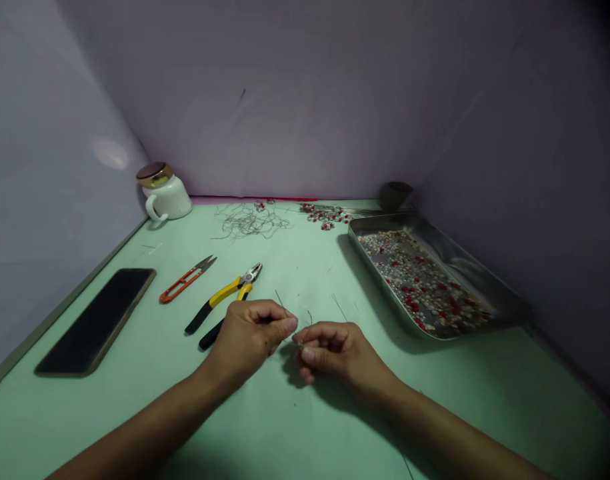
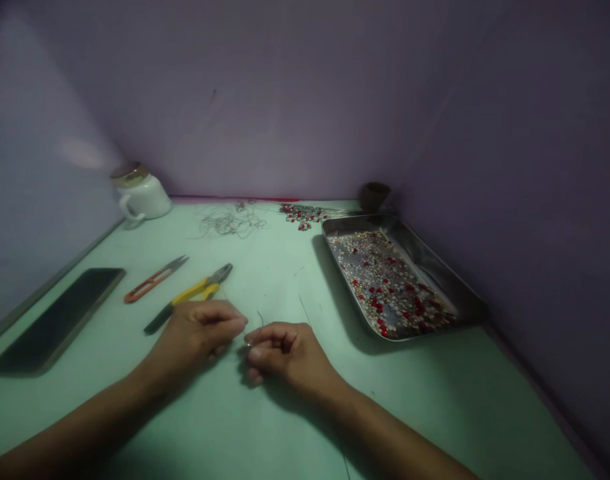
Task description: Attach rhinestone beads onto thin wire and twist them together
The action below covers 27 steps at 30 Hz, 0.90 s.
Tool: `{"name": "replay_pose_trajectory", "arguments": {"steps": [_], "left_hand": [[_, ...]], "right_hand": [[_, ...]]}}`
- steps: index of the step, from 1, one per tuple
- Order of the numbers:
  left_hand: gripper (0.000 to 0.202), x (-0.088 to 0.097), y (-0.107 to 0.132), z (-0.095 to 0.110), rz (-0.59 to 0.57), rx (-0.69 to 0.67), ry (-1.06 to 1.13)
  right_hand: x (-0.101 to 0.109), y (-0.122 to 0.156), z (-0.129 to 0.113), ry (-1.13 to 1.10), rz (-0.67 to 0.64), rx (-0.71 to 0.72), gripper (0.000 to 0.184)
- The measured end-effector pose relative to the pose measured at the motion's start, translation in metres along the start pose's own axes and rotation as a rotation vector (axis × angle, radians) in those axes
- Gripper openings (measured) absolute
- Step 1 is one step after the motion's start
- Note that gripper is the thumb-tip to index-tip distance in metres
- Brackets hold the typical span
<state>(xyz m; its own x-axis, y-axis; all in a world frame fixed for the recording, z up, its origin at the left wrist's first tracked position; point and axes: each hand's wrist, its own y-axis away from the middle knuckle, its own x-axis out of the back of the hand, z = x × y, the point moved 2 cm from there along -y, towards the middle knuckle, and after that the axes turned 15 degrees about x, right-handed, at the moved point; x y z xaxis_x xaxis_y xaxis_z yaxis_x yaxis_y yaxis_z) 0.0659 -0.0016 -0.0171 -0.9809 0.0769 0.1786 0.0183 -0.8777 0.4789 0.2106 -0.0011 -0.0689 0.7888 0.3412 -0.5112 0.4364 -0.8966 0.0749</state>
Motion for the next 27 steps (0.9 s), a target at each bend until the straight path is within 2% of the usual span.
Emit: {"name": "replay_pose_trajectory", "arguments": {"steps": [3,7,10,14,16,17,20,22,24,27], "left_hand": [[0.011,0.002,0.001,0.002,-0.008,-0.011,-0.030],[0.009,0.002,-0.003,-0.002,-0.065,0.030,-0.011],[0.015,0.002,-0.007,-0.006,-0.128,0.085,0.008],[0.013,0.005,-0.009,-0.008,-0.085,0.097,-0.155],[0.016,0.008,-0.008,-0.007,0.009,-0.043,-0.330],[0.018,0.009,-0.007,-0.006,0.075,-0.180,-0.441],[0.026,0.011,0.001,-0.003,0.264,-0.713,-0.809],[0.026,0.010,0.008,-0.001,0.301,-0.948,-1.032],[0.023,0.011,0.014,0.002,0.296,-1.011,-1.178],[0.021,0.011,0.021,0.008,0.304,-1.030,-1.244]], "right_hand": [[0.000,0.000,0.000,0.023,0.011,-0.016,0.030],[0.000,-0.001,0.000,0.078,0.097,-0.042,0.024],[0.000,-0.002,-0.002,0.073,0.147,-0.018,0.022],[0.000,-0.003,-0.003,0.074,0.176,-0.016,0.023],[-0.001,-0.003,-0.002,0.083,0.171,-0.027,0.024],[-0.001,-0.002,-0.002,0.087,0.171,-0.032,0.026],[-0.002,-0.001,0.001,0.115,0.163,-0.042,0.028],[-0.002,0.000,0.004,0.162,0.148,-0.036,0.027],[-0.002,0.000,0.006,0.202,0.135,-0.032,0.026],[-0.003,0.002,0.007,0.241,0.116,-0.043,0.023]]}}
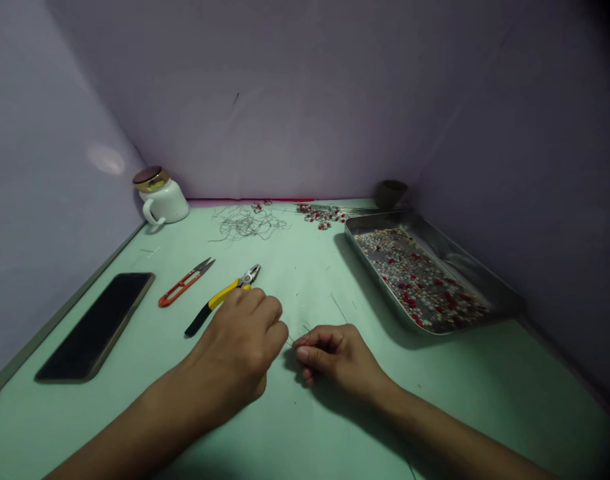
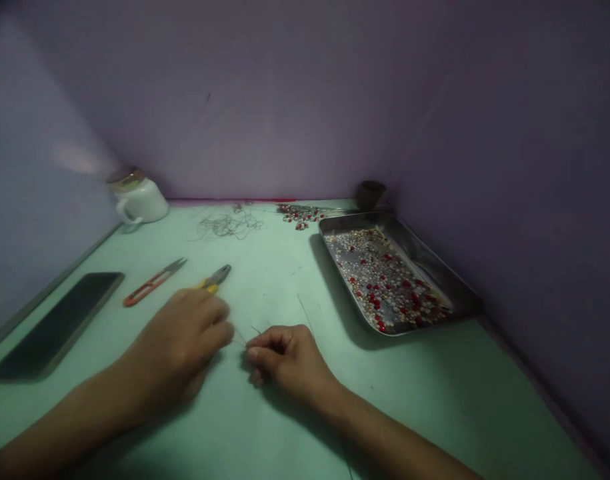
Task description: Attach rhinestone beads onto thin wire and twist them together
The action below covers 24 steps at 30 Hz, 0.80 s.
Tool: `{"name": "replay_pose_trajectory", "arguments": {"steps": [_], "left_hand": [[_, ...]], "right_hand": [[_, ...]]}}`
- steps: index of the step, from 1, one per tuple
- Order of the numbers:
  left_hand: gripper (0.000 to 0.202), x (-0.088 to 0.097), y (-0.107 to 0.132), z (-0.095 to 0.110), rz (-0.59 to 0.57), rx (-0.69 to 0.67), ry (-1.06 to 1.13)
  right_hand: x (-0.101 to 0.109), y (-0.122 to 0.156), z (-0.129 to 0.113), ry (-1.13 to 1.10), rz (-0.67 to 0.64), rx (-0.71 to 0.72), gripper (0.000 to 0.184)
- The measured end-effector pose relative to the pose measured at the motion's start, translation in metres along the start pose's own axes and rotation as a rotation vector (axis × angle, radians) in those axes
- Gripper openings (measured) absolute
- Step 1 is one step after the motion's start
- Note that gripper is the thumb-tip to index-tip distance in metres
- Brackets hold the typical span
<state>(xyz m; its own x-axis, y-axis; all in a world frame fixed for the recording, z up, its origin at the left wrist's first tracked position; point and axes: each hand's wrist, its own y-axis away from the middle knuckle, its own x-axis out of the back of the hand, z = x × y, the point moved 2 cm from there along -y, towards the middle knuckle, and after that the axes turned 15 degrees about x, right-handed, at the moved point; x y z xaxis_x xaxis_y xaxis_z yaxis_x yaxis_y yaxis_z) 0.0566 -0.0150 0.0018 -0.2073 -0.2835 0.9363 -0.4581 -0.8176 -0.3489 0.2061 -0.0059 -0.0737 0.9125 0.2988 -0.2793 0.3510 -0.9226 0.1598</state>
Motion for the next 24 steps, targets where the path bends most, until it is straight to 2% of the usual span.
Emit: {"name": "replay_pose_trajectory", "arguments": {"steps": [7,10,14,17,20,22,24], "left_hand": [[0.015,0.002,-0.001,0.008,0.043,-0.038,0.072],[0.013,0.002,-0.002,0.010,-0.021,-0.038,0.130],[0.010,0.000,-0.002,0.014,-0.125,-0.117,0.164],[0.011,-0.006,-0.003,0.010,-0.077,-0.143,0.171],[0.019,-0.008,-0.004,0.001,0.075,-0.029,0.185],[0.024,-0.004,-0.004,-0.003,0.184,0.045,0.215],[0.022,-0.001,-0.003,-0.003,0.205,0.048,0.241]], "right_hand": [[-0.002,0.008,-0.003,0.175,-0.154,0.090,0.014],[-0.006,0.013,-0.004,0.233,-0.266,0.158,0.013],[-0.013,0.018,-0.003,0.243,-0.366,0.189,0.021],[-0.015,0.016,0.000,0.144,-0.296,0.068,0.023],[-0.014,0.010,0.000,0.005,-0.125,-0.053,0.024],[-0.013,0.008,-0.002,-0.058,-0.063,-0.072,0.027],[-0.013,0.007,-0.003,-0.080,-0.054,-0.067,0.027]]}}
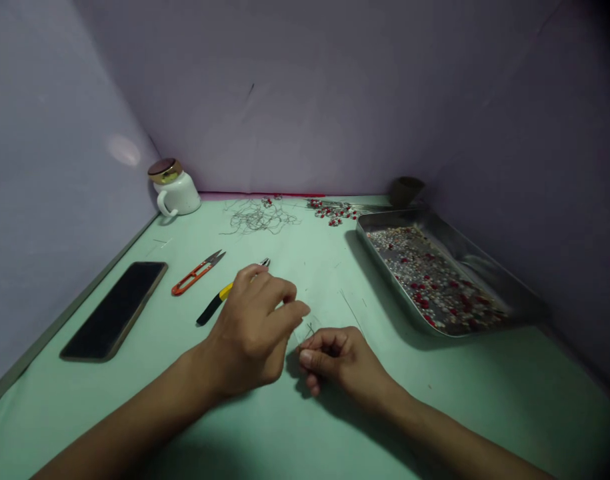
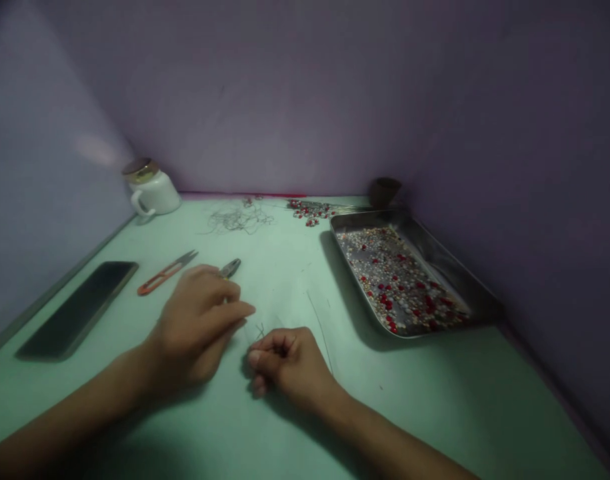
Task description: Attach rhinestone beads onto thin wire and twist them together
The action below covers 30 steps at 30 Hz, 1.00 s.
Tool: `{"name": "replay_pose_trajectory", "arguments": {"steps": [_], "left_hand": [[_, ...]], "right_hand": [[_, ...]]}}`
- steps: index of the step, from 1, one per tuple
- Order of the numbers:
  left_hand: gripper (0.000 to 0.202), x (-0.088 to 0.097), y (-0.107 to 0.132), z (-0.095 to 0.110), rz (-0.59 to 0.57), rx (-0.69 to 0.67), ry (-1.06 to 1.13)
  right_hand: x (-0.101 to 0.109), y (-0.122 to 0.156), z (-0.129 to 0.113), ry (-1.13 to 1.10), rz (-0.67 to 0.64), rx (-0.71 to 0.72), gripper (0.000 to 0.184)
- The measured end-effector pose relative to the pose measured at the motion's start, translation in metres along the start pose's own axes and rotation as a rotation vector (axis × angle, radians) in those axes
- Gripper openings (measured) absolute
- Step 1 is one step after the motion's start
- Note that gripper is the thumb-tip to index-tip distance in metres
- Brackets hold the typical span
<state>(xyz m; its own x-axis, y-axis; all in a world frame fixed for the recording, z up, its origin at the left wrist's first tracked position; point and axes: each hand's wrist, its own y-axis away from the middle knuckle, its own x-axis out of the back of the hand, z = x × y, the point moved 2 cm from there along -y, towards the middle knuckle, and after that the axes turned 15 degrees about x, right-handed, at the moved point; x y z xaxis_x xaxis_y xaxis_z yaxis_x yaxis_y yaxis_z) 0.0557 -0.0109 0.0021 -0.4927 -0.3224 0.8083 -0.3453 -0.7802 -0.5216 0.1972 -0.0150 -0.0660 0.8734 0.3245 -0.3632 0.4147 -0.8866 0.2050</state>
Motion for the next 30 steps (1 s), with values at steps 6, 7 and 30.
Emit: {"name": "replay_pose_trajectory", "arguments": {"steps": [6,7,30], "left_hand": [[0.016,-0.005,0.003,0.009,-0.128,-0.116,-0.079],[0.015,-0.007,0.004,0.010,-0.116,-0.113,-0.086],[0.017,-0.015,0.004,-0.008,-0.576,0.725,0.767]], "right_hand": [[-0.001,0.001,0.000,0.003,-0.029,0.016,0.024],[-0.001,0.001,0.000,-0.013,-0.028,0.008,0.024],[0.009,0.003,0.000,-0.277,-0.083,0.132,0.023]]}}
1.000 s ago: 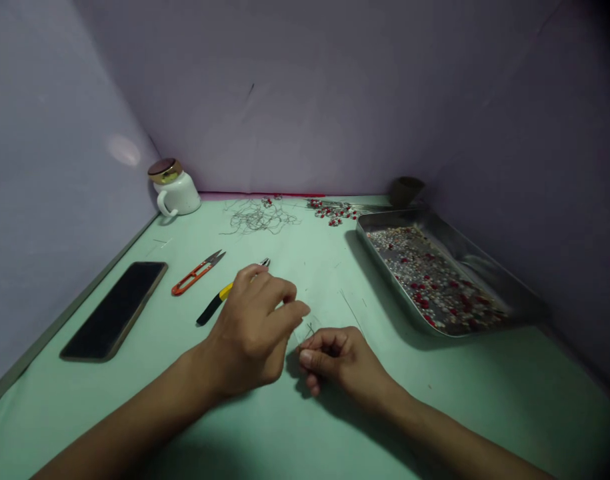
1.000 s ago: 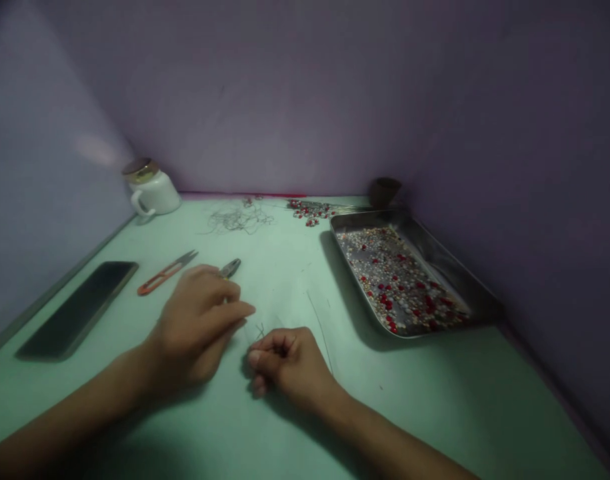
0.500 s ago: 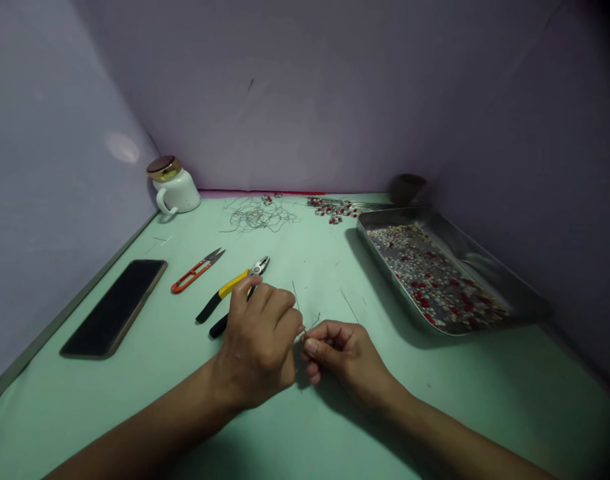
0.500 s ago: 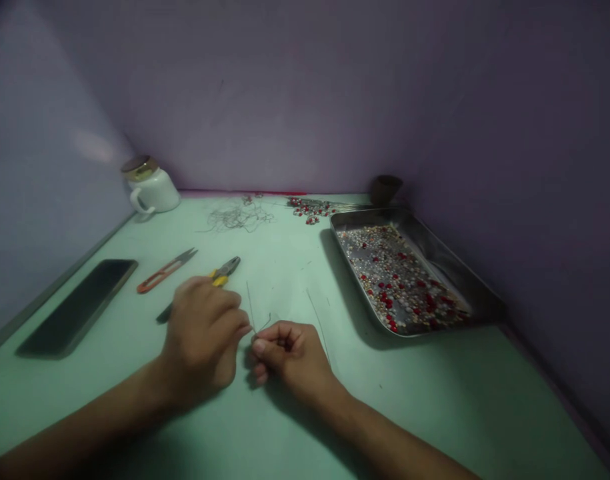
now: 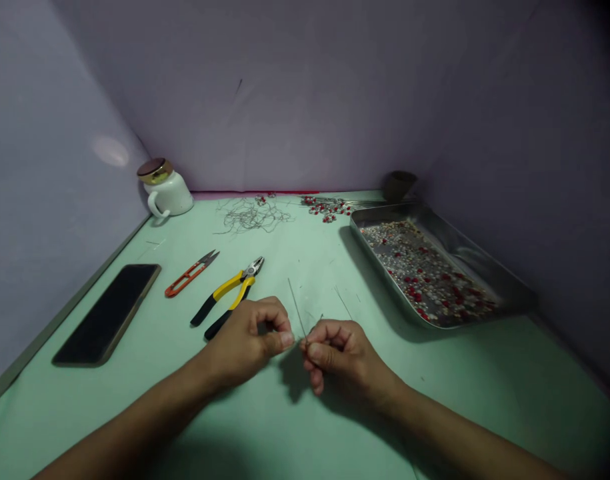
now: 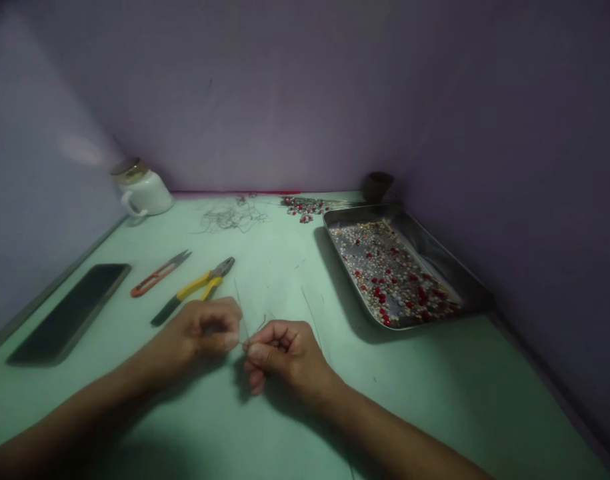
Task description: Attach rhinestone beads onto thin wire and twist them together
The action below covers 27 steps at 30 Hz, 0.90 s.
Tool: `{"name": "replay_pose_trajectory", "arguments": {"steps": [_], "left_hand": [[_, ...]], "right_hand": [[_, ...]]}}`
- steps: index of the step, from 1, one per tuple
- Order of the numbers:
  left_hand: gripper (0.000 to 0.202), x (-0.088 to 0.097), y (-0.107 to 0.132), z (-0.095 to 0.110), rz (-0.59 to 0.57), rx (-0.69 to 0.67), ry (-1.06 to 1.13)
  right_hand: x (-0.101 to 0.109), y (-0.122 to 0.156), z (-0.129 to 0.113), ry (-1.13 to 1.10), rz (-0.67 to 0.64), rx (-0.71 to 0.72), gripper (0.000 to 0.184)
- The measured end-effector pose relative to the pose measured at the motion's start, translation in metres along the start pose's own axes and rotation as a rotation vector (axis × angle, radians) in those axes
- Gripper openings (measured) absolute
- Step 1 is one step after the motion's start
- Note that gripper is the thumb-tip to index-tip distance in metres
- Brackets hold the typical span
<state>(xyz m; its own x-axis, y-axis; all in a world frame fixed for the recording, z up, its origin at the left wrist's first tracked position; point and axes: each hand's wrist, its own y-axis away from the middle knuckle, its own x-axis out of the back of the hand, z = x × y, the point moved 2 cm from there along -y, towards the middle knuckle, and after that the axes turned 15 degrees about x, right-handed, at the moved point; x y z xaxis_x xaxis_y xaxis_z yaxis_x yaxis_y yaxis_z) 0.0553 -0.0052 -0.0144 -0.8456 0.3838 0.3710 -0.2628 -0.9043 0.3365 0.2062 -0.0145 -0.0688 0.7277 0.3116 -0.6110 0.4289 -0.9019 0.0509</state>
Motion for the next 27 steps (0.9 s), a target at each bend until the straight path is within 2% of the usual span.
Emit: {"name": "replay_pose_trajectory", "arguments": {"steps": [3,7,11,14,17,22,24,27], "left_hand": [[0.013,0.002,-0.005,-0.005,-0.135,-0.074,0.070],[0.011,-0.009,-0.006,-0.010,-0.317,-0.173,0.187],[0.013,-0.020,-0.003,-0.008,-0.363,-0.190,0.266],[0.008,-0.025,-0.002,-0.007,-0.397,-0.169,0.303],[0.004,-0.025,-0.002,-0.008,-0.434,-0.166,0.324],[0.011,-0.022,-0.009,-0.016,-0.486,-0.117,0.492],[0.008,-0.022,-0.012,-0.019,-0.439,-0.101,0.546],[0.013,-0.021,-0.016,-0.021,-0.221,-0.080,0.525]], "right_hand": [[-0.003,0.003,0.001,-0.086,-0.127,-0.186,0.024],[-0.009,0.012,0.001,-0.184,-0.256,-0.441,0.026],[-0.010,0.017,0.002,-0.235,-0.377,-0.649,0.031],[-0.009,0.017,0.003,-0.254,-0.443,-0.728,0.032],[-0.007,0.016,0.006,-0.272,-0.417,-0.689,0.030],[0.001,0.011,0.015,-0.361,-0.333,-0.482,0.023],[0.002,0.009,0.017,-0.351,-0.311,-0.428,0.022],[0.004,0.004,0.013,-0.257,-0.179,-0.295,0.020]]}}
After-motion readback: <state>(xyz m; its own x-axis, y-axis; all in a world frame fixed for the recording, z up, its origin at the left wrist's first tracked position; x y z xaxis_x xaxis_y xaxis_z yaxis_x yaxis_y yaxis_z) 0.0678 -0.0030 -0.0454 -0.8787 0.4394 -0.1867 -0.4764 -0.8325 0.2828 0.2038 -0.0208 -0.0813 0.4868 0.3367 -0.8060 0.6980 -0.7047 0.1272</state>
